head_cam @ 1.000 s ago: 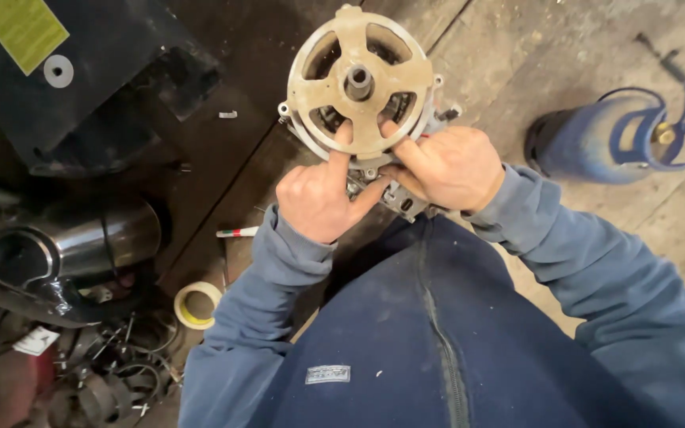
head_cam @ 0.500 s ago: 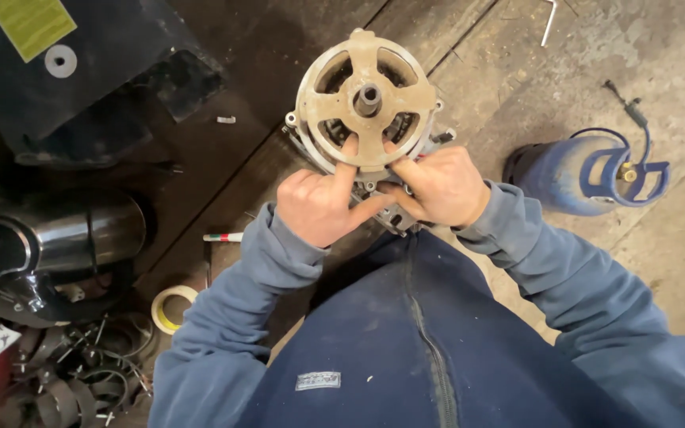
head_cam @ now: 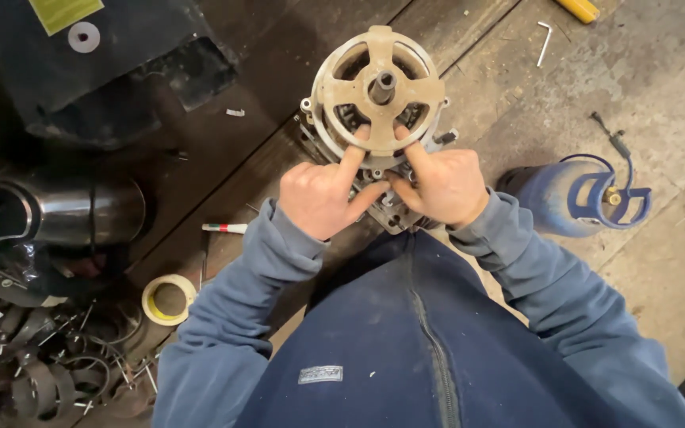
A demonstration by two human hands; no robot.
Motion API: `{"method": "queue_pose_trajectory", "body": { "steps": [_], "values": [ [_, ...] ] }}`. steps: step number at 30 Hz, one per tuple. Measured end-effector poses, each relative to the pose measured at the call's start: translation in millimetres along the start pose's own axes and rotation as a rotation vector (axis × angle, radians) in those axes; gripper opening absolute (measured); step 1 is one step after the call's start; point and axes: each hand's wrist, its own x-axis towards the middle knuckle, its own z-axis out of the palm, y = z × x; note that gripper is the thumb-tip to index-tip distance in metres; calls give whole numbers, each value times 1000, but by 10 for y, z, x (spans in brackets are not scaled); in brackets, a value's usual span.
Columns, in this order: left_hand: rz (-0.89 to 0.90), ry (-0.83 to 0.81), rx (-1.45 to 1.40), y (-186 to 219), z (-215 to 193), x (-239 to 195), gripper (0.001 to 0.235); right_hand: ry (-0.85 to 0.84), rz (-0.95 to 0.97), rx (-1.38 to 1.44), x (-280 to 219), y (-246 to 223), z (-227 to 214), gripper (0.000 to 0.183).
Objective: Disassembling an electromechanical motor housing using hand tools.
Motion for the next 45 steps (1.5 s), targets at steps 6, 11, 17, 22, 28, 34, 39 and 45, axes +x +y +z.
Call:
{"method": "queue_pose_trajectory", "body": {
  "steps": [6,11,17,22,28,34,39,45],
  "values": [
    [-30,1,-126,10,102,8,72,-72,-5,-12,-2,-5,24,87],
    [-51,-4,-147,62,94,31,74,-34,-22,11,6,4,23,64],
    [-32,45,-97,60,153,19,77,-12,-74,53,12,76,20,46],
    [-48,33,-67,94,129,34,80,28,-113,72,-13,90,54,45],
    [-62,20,-72,162,79,14,69,90,-102,-1,-27,-45,60,45],
    [-89,28,-25,168,126,-24,65,76,24,-21,-4,-101,83,68],
    [-115,50,-99,100,265,-59,59,76,-28,38,-27,-13,125,37],
    [-179,1,-319,102,60,25,53,62,-66,56,-63,22,31,40]
  ]
}}
